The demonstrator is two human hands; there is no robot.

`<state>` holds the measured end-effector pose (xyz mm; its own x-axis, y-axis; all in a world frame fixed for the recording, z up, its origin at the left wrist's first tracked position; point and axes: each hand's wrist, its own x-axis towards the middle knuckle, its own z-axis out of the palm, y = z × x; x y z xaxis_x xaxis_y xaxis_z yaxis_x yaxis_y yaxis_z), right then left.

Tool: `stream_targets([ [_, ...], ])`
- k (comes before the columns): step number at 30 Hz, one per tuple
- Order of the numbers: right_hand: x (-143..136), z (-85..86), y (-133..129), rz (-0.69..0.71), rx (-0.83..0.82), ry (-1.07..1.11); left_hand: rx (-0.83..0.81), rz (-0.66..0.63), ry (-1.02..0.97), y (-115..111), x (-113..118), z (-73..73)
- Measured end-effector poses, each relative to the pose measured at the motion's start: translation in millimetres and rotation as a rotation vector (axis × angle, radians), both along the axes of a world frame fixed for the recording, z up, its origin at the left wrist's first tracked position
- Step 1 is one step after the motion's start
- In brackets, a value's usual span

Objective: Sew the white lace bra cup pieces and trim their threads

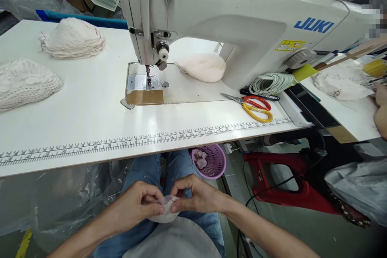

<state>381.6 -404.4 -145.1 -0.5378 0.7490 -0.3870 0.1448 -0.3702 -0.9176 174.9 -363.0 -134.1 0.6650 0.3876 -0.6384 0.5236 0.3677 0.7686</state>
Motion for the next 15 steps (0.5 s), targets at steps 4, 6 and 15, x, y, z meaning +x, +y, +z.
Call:
stream_targets([
  [4,0.5,-0.6,-1.0,0.011,-0.027,-0.004,0.007,-0.004,0.008,-0.2,-0.4,1.9],
  [6,1.0,-0.7,-1.3,0.015,-0.026,-0.005,0.009,-0.002,0.019,-0.5,-0.6,2.5],
  [15,-2.4,-2.8,-0.5,-0.014,0.026,-0.013,0.004,0.016,-0.018,-1.8,-3.0,0.7],
])
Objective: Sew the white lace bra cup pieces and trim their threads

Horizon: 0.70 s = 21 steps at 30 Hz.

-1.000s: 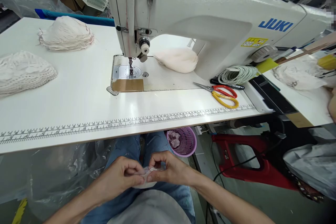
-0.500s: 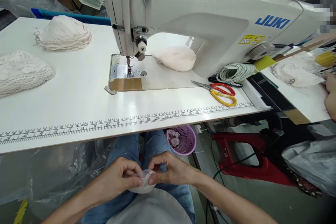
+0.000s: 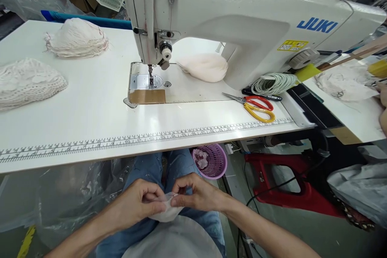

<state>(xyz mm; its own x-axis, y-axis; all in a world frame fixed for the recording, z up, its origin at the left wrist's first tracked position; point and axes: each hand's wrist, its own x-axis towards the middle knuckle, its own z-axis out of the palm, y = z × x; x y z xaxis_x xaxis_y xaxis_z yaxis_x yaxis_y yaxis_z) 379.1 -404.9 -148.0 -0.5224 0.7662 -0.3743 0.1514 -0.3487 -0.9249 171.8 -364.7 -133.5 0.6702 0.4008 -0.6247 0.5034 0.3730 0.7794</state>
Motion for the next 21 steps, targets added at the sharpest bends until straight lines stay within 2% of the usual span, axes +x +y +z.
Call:
stream_targets([
  [5,4.2,-0.7,0.6,0.001,-0.018,-0.025,-0.021,-0.035,0.015,2.4,-1.6,2.6],
  [10,-1.2,-3.5,1.3,0.043,-0.036,0.052,-0.034,-0.047,-0.003,3.5,-4.9,0.8],
  [18,1.7,-8.2,0.0,0.010,-0.115,0.088,-0.175,-0.002,-0.034,1.9,-17.0,-2.2],
  [21,4.1,-8.5,-0.8,0.011,-0.112,0.073,-0.143,0.001,-0.032,1.0,-17.0,-4.9],
])
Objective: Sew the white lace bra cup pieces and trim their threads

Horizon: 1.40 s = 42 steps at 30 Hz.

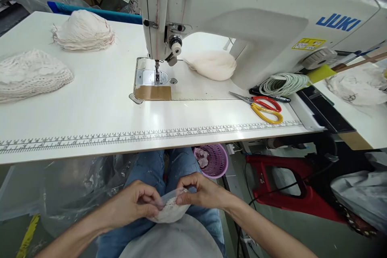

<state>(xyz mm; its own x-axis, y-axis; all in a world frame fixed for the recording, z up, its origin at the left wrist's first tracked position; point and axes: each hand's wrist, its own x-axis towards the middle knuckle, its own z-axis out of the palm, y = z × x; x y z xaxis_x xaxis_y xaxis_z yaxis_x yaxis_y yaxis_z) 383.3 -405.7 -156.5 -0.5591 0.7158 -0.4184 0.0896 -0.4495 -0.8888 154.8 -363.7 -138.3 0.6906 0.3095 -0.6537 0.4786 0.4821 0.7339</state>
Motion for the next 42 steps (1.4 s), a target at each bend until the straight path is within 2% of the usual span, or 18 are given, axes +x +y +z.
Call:
stream_targets([
  [5,-1.2,1.6,0.0,0.003,-0.005,-0.009,0.051,-0.037,0.042,0.5,-1.3,0.3],
  [11,-2.4,1.1,0.6,0.001,-0.001,0.020,0.022,-0.066,-0.047,0.5,-5.1,1.6],
  [16,6.7,0.9,0.5,-0.057,0.015,0.007,0.000,-0.019,0.000,-0.4,-11.5,-2.8],
  [28,5.1,-2.4,-0.3,-0.034,0.016,-0.007,0.034,-0.017,-0.002,0.6,-19.0,-4.5],
  [35,0.1,-2.9,0.1,-0.033,0.033,-0.018,0.001,-0.061,-0.098,4.7,-15.0,7.7],
  [42,-1.2,-1.2,0.5,-0.057,-0.009,-0.024,-0.006,0.031,-0.029,-0.6,-3.2,-2.3],
])
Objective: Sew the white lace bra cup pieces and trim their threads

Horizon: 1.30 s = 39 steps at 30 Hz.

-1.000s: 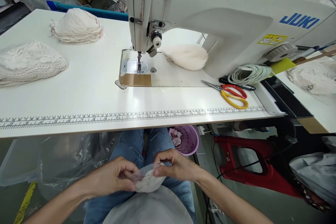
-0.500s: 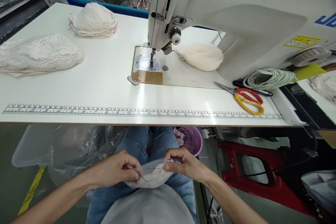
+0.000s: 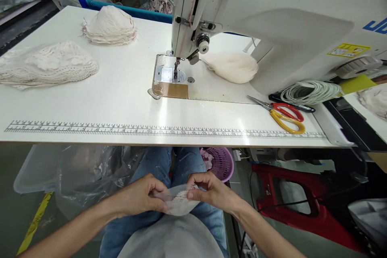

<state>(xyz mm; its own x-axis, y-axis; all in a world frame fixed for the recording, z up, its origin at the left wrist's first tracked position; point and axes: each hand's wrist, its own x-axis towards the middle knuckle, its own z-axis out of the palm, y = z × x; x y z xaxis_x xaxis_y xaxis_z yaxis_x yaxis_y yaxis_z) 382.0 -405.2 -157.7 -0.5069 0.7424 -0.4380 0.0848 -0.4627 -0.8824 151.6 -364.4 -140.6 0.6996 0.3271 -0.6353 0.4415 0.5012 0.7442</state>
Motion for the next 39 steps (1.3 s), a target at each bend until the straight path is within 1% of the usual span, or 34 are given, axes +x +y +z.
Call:
stream_targets([
  [3,-1.4,0.8,0.1,-0.007,-0.015,0.017,-0.025,0.003,0.025,-1.0,-1.2,-1.7],
  [8,-8.0,1.8,0.3,0.015,-0.057,0.072,-0.044,-0.039,-0.032,3.6,-4.7,4.5],
  [11,-12.7,2.6,0.8,0.026,-0.063,0.085,0.019,-0.064,-0.042,5.1,-1.0,5.0],
  [15,-15.0,3.9,1.6,0.016,-0.052,0.064,0.120,-0.029,0.034,2.1,6.3,-2.1],
  [19,-11.3,2.9,1.8,0.004,-0.075,0.067,0.055,0.000,0.076,-0.6,7.1,-7.2],
  [25,-6.6,2.1,2.5,-0.003,-0.136,0.107,0.036,0.004,0.105,1.0,4.1,-2.9],
  [28,-6.5,5.7,3.5,0.022,-0.108,0.093,0.034,0.004,0.115,1.6,5.2,-1.1],
  [32,-6.6,7.9,2.9,0.037,-0.047,0.087,0.064,-0.010,0.128,0.8,4.3,-2.5],
  [39,-11.8,8.3,0.4,0.018,0.030,0.048,0.091,-0.040,0.128,-1.4,-3.6,-5.2],
])
